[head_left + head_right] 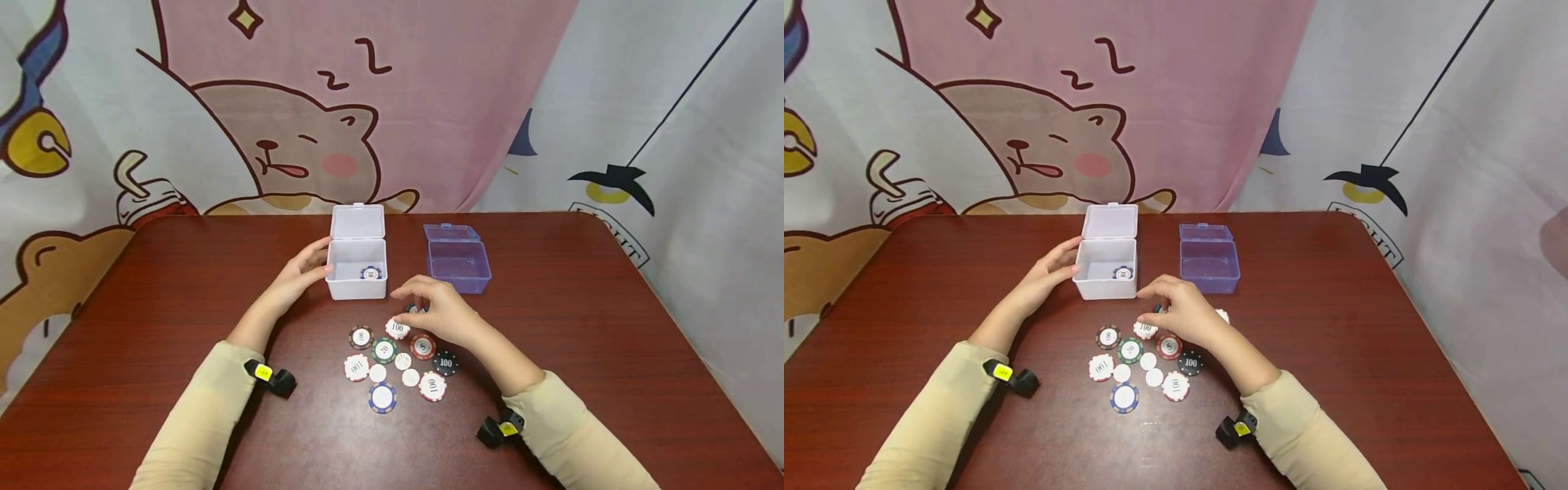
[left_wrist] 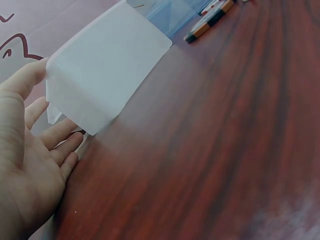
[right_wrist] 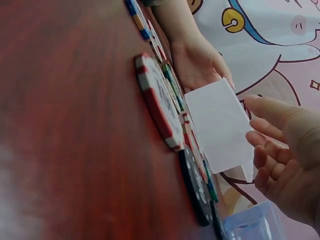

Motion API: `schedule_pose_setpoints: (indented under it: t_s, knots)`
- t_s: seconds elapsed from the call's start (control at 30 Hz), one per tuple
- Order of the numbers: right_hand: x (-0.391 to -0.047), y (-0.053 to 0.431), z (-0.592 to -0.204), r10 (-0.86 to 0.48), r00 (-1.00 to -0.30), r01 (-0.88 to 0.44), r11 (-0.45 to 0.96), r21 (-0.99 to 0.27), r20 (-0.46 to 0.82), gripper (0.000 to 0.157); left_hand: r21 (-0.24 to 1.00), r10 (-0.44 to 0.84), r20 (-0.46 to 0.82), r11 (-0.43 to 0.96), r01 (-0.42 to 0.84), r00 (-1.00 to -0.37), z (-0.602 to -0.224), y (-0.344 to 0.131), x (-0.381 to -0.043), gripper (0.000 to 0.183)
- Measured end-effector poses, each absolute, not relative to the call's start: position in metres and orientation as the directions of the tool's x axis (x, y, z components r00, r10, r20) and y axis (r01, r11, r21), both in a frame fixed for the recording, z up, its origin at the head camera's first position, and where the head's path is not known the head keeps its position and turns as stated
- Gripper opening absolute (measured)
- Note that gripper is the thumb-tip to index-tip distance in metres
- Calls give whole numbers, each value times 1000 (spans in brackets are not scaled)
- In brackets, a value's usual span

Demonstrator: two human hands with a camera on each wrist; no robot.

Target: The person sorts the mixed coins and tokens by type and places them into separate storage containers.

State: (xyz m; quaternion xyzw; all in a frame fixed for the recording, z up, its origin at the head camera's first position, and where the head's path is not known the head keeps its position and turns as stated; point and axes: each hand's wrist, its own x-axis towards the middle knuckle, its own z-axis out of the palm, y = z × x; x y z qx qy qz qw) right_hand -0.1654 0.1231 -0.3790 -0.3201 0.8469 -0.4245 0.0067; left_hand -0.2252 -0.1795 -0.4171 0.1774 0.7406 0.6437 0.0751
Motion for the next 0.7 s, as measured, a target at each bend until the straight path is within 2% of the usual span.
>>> schedule_pose_setpoints:
  t_s: [0.7]
  knots:
    - [-163, 128, -398, -616, -783, -456, 469, -756, 89, 40, 980, 361, 125, 99, 171, -924, -417, -179, -225, 59]
